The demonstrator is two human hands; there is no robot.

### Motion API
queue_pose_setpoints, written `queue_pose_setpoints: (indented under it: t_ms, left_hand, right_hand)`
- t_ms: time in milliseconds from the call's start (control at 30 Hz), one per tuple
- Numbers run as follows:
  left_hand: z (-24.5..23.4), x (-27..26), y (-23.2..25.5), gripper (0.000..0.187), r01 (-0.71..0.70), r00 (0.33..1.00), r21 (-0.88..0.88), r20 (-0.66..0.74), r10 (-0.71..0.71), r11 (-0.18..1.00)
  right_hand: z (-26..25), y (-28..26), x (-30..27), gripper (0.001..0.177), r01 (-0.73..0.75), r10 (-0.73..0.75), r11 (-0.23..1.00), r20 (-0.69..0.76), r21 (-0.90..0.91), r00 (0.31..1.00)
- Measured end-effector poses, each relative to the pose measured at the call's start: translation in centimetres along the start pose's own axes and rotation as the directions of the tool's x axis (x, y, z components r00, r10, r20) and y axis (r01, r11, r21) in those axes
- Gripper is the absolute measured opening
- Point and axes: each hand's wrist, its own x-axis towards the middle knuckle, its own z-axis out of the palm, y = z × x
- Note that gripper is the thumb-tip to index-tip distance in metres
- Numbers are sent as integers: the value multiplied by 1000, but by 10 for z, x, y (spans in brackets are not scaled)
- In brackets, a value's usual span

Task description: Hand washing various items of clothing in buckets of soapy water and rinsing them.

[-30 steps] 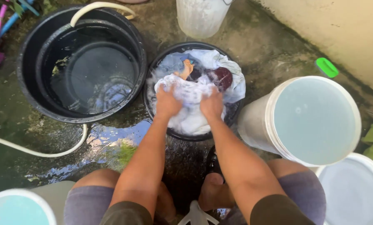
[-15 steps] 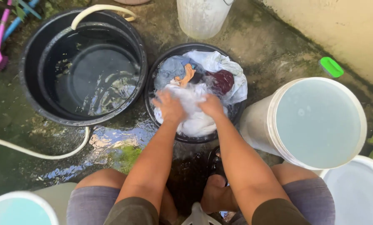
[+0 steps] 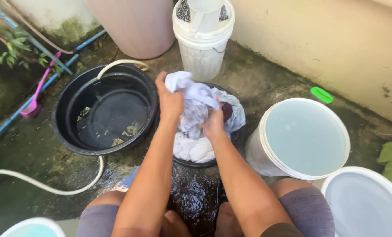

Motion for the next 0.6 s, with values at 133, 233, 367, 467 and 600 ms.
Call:
queue_pose_setpoints:
  t_ms: [133, 233, 367, 467, 600]
  left_hand:
    - [-12, 0, -32, 87, 104, 993, 13, 62, -105, 995]
    - [-29, 11, -153, 50, 576, 817, -284, 207, -538, 766]
    - [-35, 9, -226, 37, 595, 804, -708, 522, -285, 380]
    - [-36, 1, -179, 36, 627, 779, -614, 510, -366, 479]
    - [-42, 4, -174, 51, 775, 628, -286, 238, -741, 564]
  right_hand:
    - [-17, 36, 47, 35, 203, -189, 974, 133, -104, 973]
    - [10, 56, 15, 23, 628, -567, 307, 392, -715, 724]
    - [19, 53, 1, 10, 669, -586, 48, 522, -741, 620]
    - [-47, 50, 67, 13, 543, -653, -176, 510, -821, 560]
    - [-124, 62, 120, 29, 59, -672, -276, 237, -959, 702]
